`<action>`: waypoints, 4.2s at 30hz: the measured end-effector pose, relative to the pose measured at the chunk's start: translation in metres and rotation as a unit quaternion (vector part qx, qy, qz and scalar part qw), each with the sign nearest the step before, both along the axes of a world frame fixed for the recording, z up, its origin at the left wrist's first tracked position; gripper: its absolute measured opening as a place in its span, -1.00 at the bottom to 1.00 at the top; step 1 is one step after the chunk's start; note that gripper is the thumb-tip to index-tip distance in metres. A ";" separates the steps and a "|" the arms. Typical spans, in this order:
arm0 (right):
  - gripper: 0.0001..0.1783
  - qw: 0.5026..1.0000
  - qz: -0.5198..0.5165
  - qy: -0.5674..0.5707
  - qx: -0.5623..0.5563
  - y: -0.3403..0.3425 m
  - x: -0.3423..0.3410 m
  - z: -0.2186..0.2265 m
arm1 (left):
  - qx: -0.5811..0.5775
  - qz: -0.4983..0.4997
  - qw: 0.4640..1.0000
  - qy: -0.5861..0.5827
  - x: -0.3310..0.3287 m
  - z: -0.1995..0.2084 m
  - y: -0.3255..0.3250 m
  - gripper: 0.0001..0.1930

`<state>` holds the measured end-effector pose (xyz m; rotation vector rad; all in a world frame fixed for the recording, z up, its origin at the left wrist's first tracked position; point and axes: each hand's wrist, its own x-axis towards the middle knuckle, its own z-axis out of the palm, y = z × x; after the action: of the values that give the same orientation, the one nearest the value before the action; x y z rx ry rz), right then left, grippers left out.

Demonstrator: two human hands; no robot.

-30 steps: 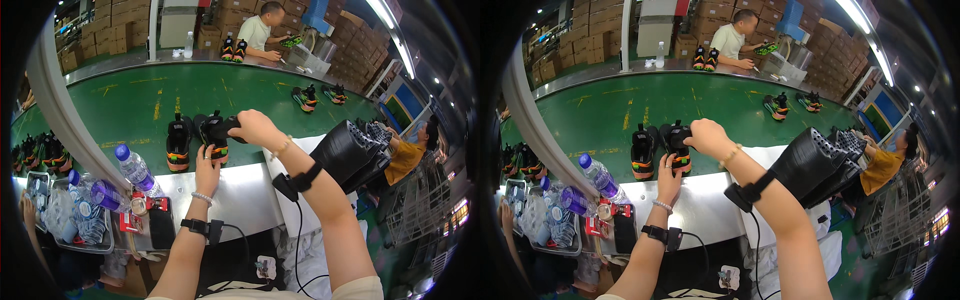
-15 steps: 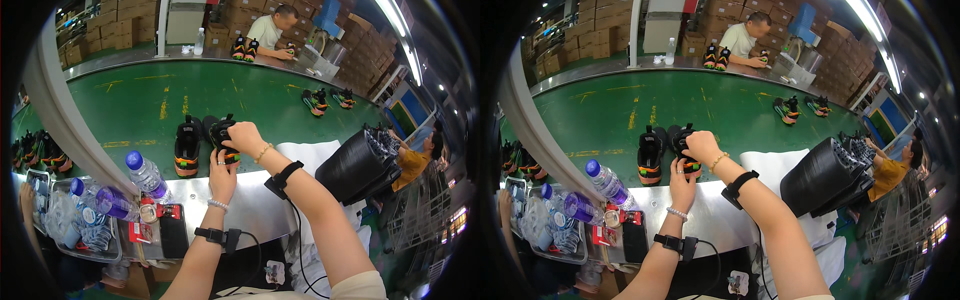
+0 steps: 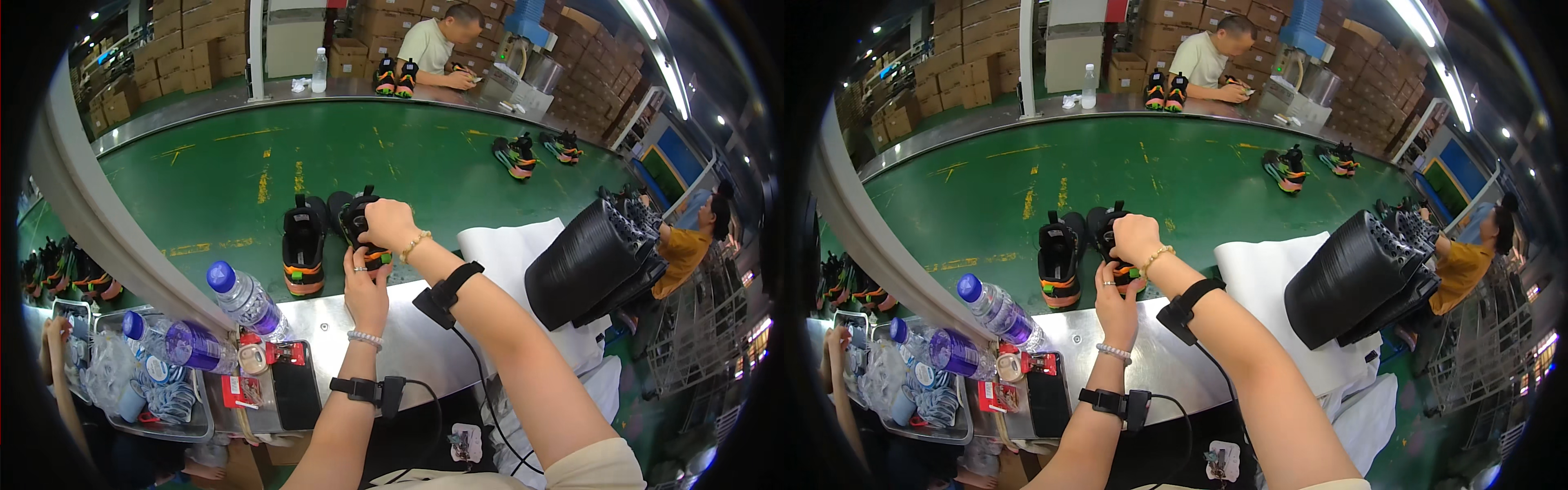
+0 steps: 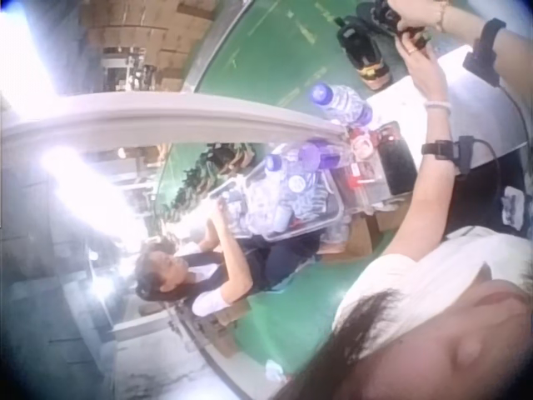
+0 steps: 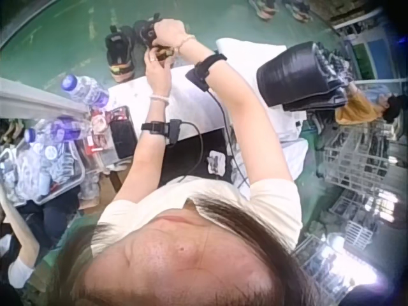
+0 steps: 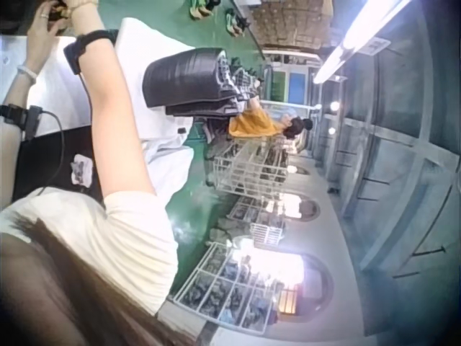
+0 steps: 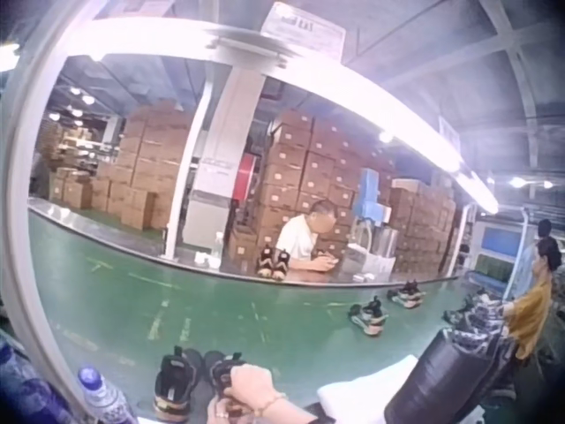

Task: Inspecting and assembling shoe components on a production line.

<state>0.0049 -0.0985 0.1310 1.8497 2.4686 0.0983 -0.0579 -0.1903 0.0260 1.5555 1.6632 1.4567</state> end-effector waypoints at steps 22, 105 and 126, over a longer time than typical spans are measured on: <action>-0.79 1.000 0.006 -0.017 -0.024 0.016 -0.032 -0.018 | 0.043 -0.003 0.997 -0.067 -0.005 -0.015 0.009 -0.58; -0.71 0.746 -0.125 0.644 0.115 -0.189 0.062 -0.105 | 0.412 -0.640 0.582 -0.287 0.069 0.259 -0.240 -0.87; -0.73 0.743 -0.160 0.644 0.090 -0.198 0.067 -0.098 | -0.168 -0.625 0.571 -0.505 0.116 0.208 -0.185 -0.61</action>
<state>0.0717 -0.2965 0.0333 3.0434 2.6208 -1.5065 0.0580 -0.3755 0.2336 0.8285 -0.0622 0.7311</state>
